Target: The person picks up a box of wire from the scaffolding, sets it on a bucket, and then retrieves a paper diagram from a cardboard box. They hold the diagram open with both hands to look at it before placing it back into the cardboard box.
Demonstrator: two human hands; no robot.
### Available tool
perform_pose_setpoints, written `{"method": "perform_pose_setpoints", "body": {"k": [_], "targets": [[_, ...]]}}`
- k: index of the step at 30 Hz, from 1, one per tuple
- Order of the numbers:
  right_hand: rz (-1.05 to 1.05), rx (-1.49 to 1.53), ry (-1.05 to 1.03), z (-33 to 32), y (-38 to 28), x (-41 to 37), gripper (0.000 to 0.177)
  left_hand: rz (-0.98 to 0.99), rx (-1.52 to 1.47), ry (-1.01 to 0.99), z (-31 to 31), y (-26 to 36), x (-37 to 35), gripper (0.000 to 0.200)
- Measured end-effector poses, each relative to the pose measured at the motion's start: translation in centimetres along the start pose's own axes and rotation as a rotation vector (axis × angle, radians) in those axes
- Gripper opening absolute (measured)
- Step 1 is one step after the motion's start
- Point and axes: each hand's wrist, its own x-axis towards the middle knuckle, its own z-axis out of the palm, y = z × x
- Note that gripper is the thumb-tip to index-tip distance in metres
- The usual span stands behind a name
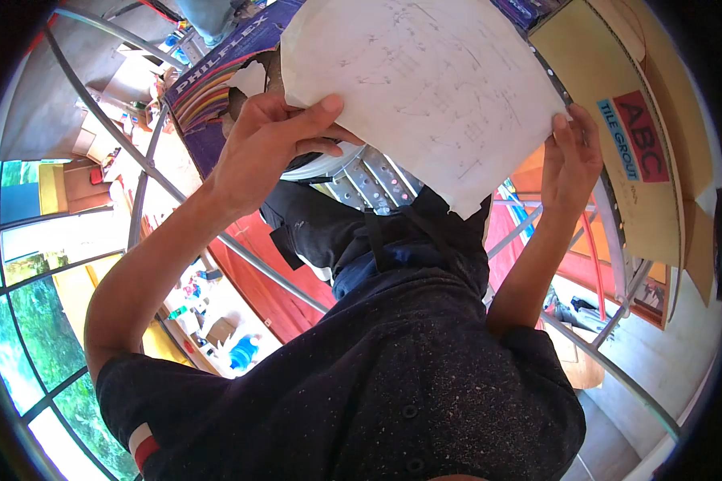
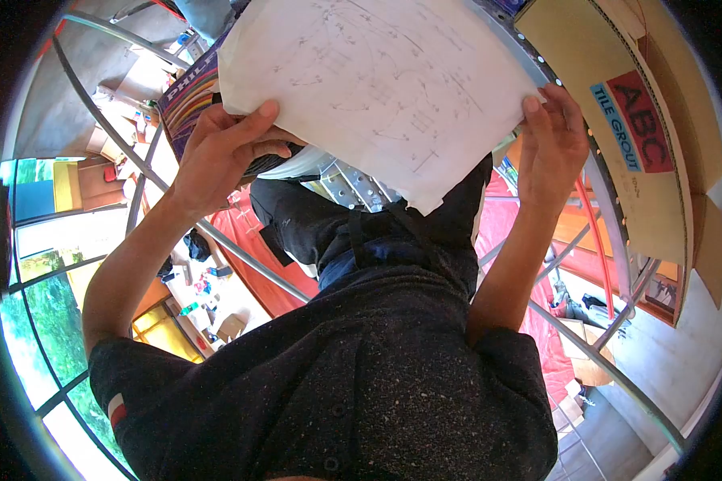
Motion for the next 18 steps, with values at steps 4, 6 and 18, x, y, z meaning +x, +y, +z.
{"method": "perform_pose_setpoints", "body": {"k": [4,6,18], "targets": [[0.013,-0.004,0.013,0.2,0.1,-0.2,0.028,-0.013,-0.005,0.017,-0.3,0.0,0.0,0.031],[0.012,0.029,0.023,0.6,0.3,-0.3,0.028,-0.054,-0.038,0.032,-0.5,0.1,0.2,0.024],[0.181,-0.088,-0.16,0.8,0.6,-1.3,0.044,-0.018,-0.128,0.136,-1.6,0.9,0.8,0.033]]}}
